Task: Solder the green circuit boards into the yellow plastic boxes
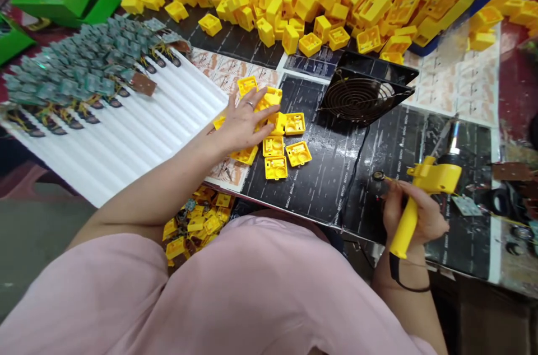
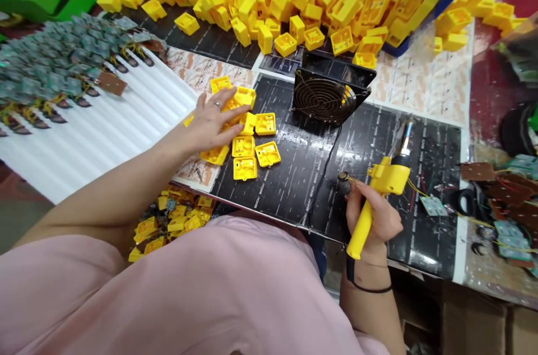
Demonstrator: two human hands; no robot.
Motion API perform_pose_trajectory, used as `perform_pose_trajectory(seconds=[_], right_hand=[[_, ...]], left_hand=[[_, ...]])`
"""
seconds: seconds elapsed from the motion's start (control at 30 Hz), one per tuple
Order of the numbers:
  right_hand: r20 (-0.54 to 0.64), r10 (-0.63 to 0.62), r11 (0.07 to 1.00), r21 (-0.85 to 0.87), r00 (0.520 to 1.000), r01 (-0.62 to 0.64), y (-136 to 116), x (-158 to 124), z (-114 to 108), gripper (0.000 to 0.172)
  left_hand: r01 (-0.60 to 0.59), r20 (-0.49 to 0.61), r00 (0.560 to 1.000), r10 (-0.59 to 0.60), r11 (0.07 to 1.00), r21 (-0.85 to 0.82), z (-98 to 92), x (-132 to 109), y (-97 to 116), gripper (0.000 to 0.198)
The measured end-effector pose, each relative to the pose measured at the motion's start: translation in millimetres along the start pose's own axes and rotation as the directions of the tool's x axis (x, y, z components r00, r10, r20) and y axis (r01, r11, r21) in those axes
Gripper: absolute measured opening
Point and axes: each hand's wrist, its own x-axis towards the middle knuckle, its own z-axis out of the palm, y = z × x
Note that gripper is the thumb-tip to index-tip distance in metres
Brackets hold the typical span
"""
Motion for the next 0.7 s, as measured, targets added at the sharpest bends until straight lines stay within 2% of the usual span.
perform_pose_trajectory(seconds=[0.07, 0.2, 0.33, 0.5, 0.7], right_hand=[[-0.002, -0.009, 1.0, 0.001, 1.0, 0.009, -2, 2, 1, 0.013], [-0.007, 0.019, 1.0, -0.004, 1.0, -0.019, -4, 2, 1, 0.01], [-0.006, -0.008, 1.0, -0.011, 1.0, 0.008, -7, 5, 1, 0.01], [-0.01, -0.062, 0.998, 0.004, 0.998, 0.062, -9, 10, 2, 0.013], [-0.021, -0.034, 0.999, 0.014, 0.999, 0.034, -5, 5, 3, 0.013]], left_hand=[[-0.068, -0.042, 0.997, 0.069, 0.998, 0.011, -3.8, 1, 9, 0.048], [-0.169, -0.16, 0.973, 0.165, 0.986, -0.012, -6.7, -9, 10, 0.045], [-0.232, -0.151, 0.961, 0.231, 0.973, 0.011, -1.4, -18, 15, 0.053], [-0.219, -0.168, 0.958, 0.232, 0.971, 0.093, 2.6, -8, 25, 0.049], [-0.135, -0.256, 0.952, 0.17, 0.979, 0.151, -8.9, -1, 23, 0.062]])
